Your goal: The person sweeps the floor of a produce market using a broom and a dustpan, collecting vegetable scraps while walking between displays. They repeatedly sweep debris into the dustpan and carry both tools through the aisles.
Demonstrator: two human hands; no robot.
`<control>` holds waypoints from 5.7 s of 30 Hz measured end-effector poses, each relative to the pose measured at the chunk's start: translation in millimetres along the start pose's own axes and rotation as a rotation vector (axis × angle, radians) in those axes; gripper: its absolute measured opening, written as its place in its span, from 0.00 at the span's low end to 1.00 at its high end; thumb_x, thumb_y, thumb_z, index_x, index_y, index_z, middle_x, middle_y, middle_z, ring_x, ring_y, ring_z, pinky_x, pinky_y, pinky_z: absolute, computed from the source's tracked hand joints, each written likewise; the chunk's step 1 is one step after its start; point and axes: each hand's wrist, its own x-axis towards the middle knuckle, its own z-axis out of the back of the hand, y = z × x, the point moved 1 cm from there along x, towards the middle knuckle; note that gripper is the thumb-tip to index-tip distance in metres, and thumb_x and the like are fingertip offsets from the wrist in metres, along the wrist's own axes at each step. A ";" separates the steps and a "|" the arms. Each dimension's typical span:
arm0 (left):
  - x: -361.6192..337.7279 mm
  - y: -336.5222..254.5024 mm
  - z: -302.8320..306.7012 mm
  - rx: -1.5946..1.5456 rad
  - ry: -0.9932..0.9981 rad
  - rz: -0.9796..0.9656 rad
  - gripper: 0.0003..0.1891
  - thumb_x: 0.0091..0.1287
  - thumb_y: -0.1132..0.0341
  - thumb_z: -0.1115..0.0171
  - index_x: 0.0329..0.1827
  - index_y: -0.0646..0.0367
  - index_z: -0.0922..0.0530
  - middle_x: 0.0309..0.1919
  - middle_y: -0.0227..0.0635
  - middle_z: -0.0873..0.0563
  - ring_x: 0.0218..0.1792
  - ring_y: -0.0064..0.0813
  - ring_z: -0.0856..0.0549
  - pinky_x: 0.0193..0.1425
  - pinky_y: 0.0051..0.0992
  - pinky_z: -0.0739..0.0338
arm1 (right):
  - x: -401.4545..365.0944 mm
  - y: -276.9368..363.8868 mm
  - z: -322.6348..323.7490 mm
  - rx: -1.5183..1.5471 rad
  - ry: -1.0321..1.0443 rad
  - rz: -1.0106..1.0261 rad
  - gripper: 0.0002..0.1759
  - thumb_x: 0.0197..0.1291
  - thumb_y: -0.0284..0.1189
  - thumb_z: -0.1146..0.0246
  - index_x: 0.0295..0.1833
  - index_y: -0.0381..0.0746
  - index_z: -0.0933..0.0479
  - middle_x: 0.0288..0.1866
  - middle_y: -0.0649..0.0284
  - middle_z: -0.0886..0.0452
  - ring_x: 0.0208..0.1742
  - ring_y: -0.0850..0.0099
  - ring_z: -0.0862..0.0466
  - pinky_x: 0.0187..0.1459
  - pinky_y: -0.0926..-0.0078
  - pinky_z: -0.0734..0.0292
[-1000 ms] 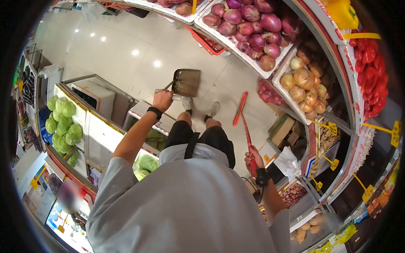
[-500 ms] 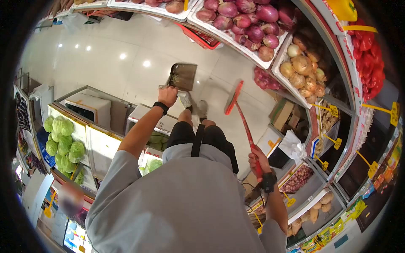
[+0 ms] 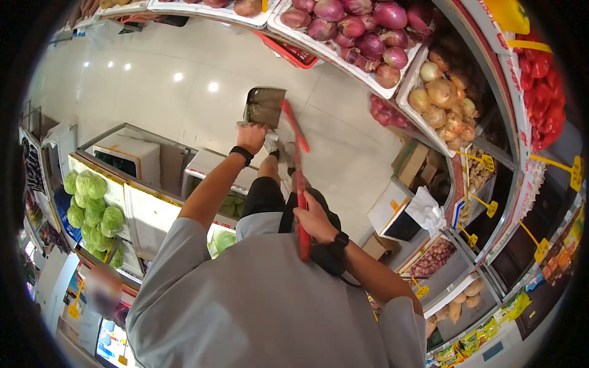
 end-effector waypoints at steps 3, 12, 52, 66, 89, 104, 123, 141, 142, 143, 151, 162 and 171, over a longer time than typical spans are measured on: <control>-6.2 -0.4 8.6 0.026 -0.010 0.005 0.09 0.68 0.65 0.44 0.47 0.45 0.17 0.43 0.30 0.12 0.51 0.34 0.14 0.50 0.50 0.25 | -20.8 14.1 10.7 0.046 0.072 -0.067 0.31 0.68 0.27 0.43 0.76 0.43 0.40 0.29 0.67 0.28 0.20 0.76 0.26 0.20 0.74 0.27; -28.6 31.9 7.6 -0.004 -0.022 0.126 0.08 0.68 0.65 0.45 0.45 0.44 0.18 0.36 0.30 0.12 0.45 0.34 0.12 0.45 0.47 0.24 | -76.3 -12.0 75.2 0.216 0.094 -0.173 0.33 0.72 0.30 0.44 0.80 0.50 0.44 0.31 0.69 0.28 0.19 0.83 0.31 0.19 0.81 0.34; -202.2 95.2 -11.6 -0.527 -0.114 0.575 0.09 0.63 0.65 0.36 0.44 0.54 0.22 0.41 0.43 0.14 0.47 0.49 0.15 0.50 0.48 0.20 | -109.9 -233.8 193.9 -0.102 -0.231 0.118 0.14 0.65 0.31 0.34 0.55 0.43 0.20 0.22 0.69 0.24 0.16 0.79 0.26 0.15 0.78 0.32; -229.1 103.2 -13.0 -0.575 -0.192 0.638 0.09 0.63 0.64 0.35 0.43 0.54 0.22 0.37 0.45 0.13 0.44 0.51 0.14 0.47 0.48 0.20 | -80.3 -184.5 181.1 -0.817 -0.300 0.262 0.20 0.67 0.32 0.37 0.61 0.36 0.27 0.26 0.61 0.19 0.22 0.69 0.19 0.23 0.67 0.25; -252.2 110.3 -20.9 -0.591 -0.058 0.587 0.10 0.62 0.65 0.37 0.45 0.53 0.20 0.42 0.44 0.13 0.47 0.50 0.15 0.49 0.48 0.21 | 10.0 -190.5 334.8 -1.607 -1.002 -0.297 0.18 0.72 0.29 0.50 0.59 0.63 0.24 0.44 0.65 0.14 0.44 0.60 0.12 0.44 0.50 0.21; -213.0 96.5 17.8 -0.549 0.015 0.577 0.16 0.60 0.66 0.36 0.52 0.56 0.21 0.45 0.48 0.13 0.50 0.51 0.16 0.54 0.45 0.22 | -6.2 -161.3 363.6 -1.637 -0.962 -0.188 0.18 0.68 0.27 0.42 0.60 0.58 0.27 0.47 0.66 0.17 0.48 0.59 0.15 0.47 0.50 0.25; -149.0 86.4 23.0 -0.537 -0.011 0.440 0.13 0.64 0.65 0.37 0.50 0.57 0.21 0.44 0.50 0.14 0.48 0.55 0.16 0.51 0.48 0.22 | -149.4 -194.3 362.8 -1.611 -1.186 -0.052 0.19 0.68 0.31 0.44 0.63 0.55 0.24 0.50 0.63 0.15 0.55 0.57 0.19 0.54 0.50 0.28; -137.3 96.8 33.4 -0.391 -0.044 0.238 0.11 0.64 0.64 0.35 0.48 0.55 0.21 0.41 0.45 0.13 0.46 0.52 0.15 0.47 0.48 0.20 | -132.3 -242.1 241.1 -1.011 -0.896 -0.171 0.17 0.70 0.40 0.43 0.63 0.55 0.24 0.42 0.49 0.13 0.43 0.43 0.15 0.42 0.44 0.20; -134.7 96.8 36.2 -0.393 -0.048 0.243 0.11 0.64 0.64 0.35 0.47 0.54 0.21 0.41 0.44 0.13 0.46 0.52 0.15 0.48 0.48 0.20 | -123.7 -245.8 240.8 -0.993 -0.898 -0.155 0.17 0.69 0.40 0.42 0.62 0.56 0.23 0.42 0.50 0.13 0.44 0.43 0.15 0.43 0.44 0.20; -133.6 94.2 38.3 -0.394 -0.046 0.248 0.11 0.63 0.64 0.35 0.47 0.54 0.22 0.41 0.44 0.13 0.46 0.51 0.15 0.48 0.48 0.20 | -115.4 -260.0 248.0 -0.954 -0.870 -0.118 0.18 0.69 0.38 0.41 0.63 0.55 0.23 0.44 0.49 0.14 0.43 0.43 0.15 0.43 0.45 0.20; -111.3 76.0 47.8 -0.220 -0.053 0.134 0.11 0.61 0.65 0.35 0.46 0.53 0.21 0.39 0.40 0.13 0.46 0.46 0.14 0.51 0.48 0.21 | -51.5 -328.3 270.5 -0.427 -0.497 -0.122 0.19 0.68 0.30 0.46 0.62 0.41 0.27 0.39 0.53 0.16 0.28 0.62 0.16 0.28 0.61 0.22; -56.5 50.3 40.2 -0.038 -0.065 -0.023 0.09 0.62 0.64 0.37 0.44 0.50 0.20 0.41 0.36 0.13 0.49 0.41 0.14 0.51 0.50 0.23 | -47.7 -201.7 172.3 -0.390 -0.280 -0.279 0.20 0.70 0.26 0.54 0.66 0.39 0.34 0.35 0.53 0.19 0.21 0.68 0.21 0.21 0.68 0.26; -15.9 25.1 10.7 0.166 -0.051 -0.170 0.10 0.68 0.64 0.44 0.48 0.42 0.16 0.41 0.28 0.12 0.50 0.32 0.15 0.50 0.51 0.24 | -32.4 -138.8 139.5 -0.306 -0.100 -0.292 0.16 0.72 0.28 0.57 0.62 0.37 0.37 0.35 0.55 0.21 0.17 0.73 0.25 0.18 0.72 0.26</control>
